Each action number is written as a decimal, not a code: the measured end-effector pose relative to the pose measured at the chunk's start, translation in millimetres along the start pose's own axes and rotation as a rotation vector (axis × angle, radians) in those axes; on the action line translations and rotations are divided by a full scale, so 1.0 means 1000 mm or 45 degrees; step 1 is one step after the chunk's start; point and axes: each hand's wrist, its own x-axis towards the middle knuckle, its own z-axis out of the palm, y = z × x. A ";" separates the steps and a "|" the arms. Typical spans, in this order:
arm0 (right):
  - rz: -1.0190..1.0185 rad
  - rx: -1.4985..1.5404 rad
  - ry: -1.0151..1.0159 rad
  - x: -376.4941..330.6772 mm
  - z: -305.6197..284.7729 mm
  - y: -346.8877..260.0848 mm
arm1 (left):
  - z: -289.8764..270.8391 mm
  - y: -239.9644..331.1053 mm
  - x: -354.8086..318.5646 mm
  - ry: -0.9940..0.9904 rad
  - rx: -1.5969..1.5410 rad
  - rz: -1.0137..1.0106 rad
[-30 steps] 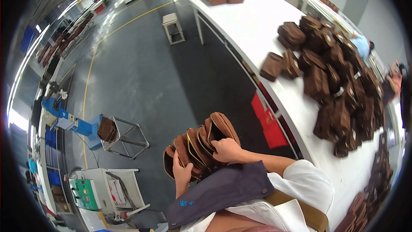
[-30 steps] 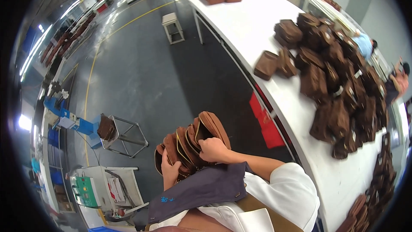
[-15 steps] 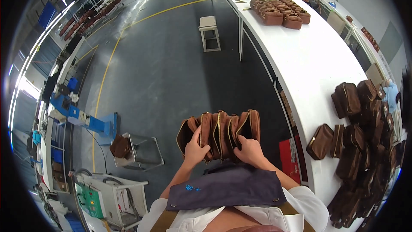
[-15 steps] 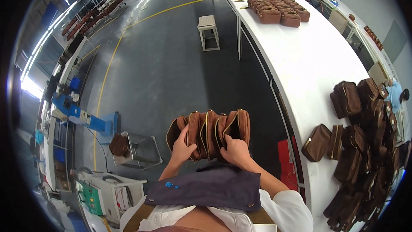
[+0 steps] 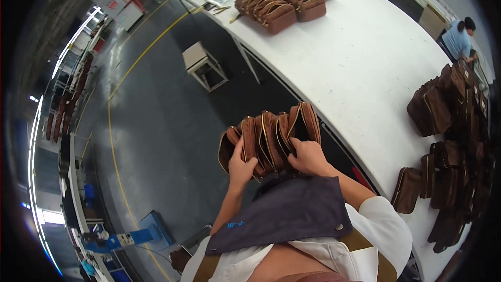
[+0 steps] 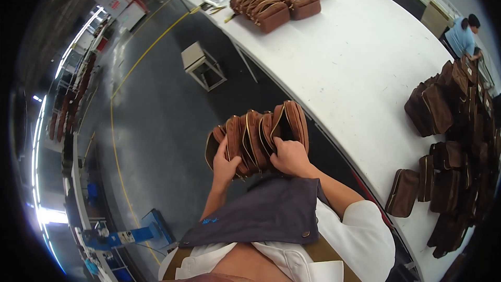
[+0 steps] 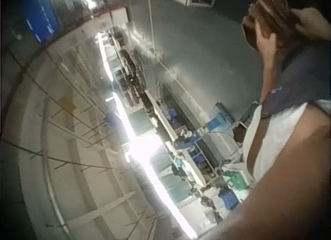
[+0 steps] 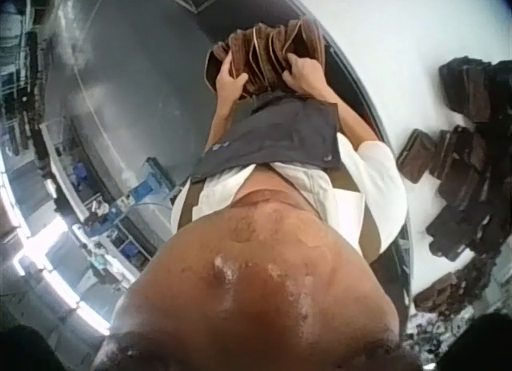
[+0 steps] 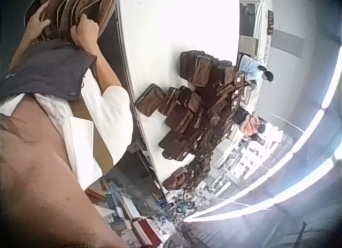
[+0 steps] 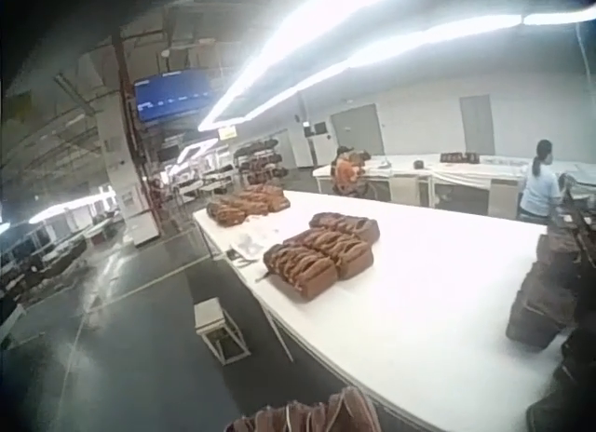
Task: Attaching metal hardware and tags to brown bags using a pneumatic press machine.
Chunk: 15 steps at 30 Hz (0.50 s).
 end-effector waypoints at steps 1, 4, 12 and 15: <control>0.047 0.006 0.068 0.018 -0.009 0.004 | 0.004 0.006 0.029 -0.047 -0.024 0.003; 0.182 0.025 0.148 0.061 -0.033 0.022 | 0.026 0.023 0.112 -0.102 0.075 0.113; 0.633 0.093 0.592 0.189 -0.064 0.089 | 0.114 0.067 0.351 -0.639 0.444 0.437; 0.808 0.165 0.734 0.237 -0.065 0.100 | 0.143 0.085 0.426 -0.805 0.506 0.505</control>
